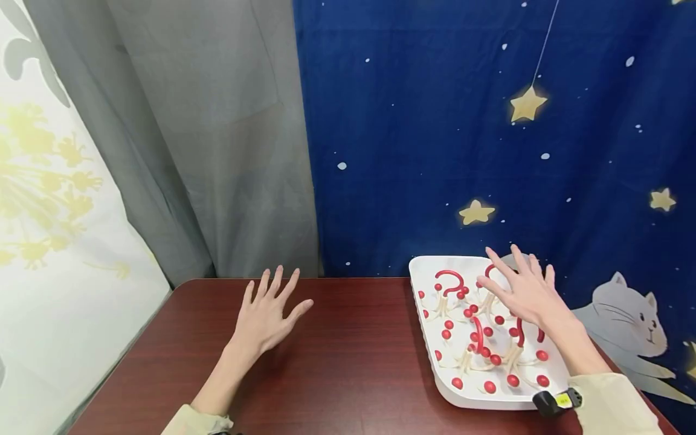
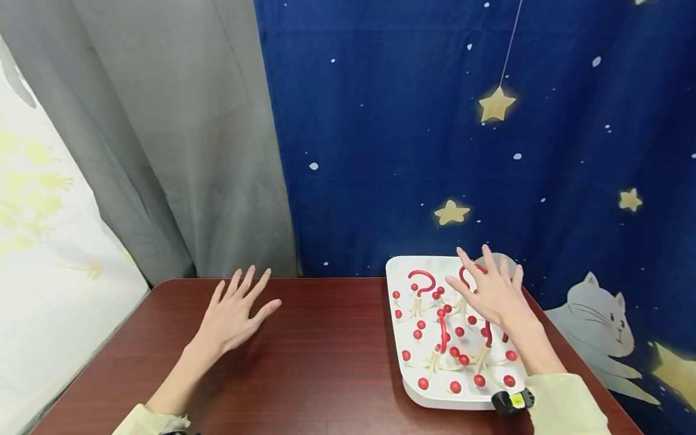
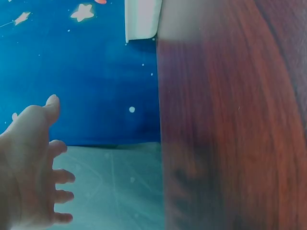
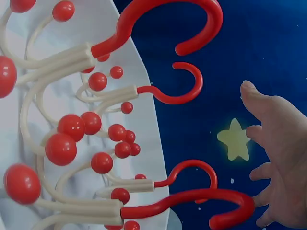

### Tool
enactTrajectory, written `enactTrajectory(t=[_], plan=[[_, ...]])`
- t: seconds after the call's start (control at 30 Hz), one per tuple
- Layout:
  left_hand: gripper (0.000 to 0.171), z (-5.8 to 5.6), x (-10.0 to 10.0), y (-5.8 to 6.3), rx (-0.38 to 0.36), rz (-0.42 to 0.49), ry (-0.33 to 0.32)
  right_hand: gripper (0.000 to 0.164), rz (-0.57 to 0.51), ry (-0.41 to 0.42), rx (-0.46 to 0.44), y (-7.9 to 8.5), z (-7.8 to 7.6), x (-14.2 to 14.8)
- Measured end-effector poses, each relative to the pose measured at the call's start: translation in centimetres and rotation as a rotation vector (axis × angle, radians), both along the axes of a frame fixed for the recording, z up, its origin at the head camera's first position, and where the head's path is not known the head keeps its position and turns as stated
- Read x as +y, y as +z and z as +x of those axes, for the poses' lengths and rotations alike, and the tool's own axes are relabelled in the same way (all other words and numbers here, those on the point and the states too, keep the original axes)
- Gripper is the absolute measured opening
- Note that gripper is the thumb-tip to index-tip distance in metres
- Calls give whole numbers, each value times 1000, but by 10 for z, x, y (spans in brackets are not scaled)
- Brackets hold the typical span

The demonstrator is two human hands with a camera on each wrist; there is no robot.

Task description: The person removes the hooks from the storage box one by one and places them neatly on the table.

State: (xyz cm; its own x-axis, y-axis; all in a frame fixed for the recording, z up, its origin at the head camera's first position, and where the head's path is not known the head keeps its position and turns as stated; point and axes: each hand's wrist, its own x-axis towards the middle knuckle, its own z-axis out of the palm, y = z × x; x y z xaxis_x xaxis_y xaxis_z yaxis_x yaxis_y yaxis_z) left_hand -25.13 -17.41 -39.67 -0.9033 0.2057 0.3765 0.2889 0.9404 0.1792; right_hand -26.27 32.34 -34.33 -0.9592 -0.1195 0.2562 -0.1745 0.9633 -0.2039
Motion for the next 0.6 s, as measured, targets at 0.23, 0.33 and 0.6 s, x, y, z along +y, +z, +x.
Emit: enactTrajectory(t=[0.23,0.33,0.6], plan=[[76,0,12,-7,-41,64,-27,81,-46,-2,-53,2,7,17],[76,1,17,-12,-49,94,-31,78,-75,3,-69,3,10,25],[75,3,29,-21,-75,160,-42,79,-125,-31,-140,-5,17,42]])
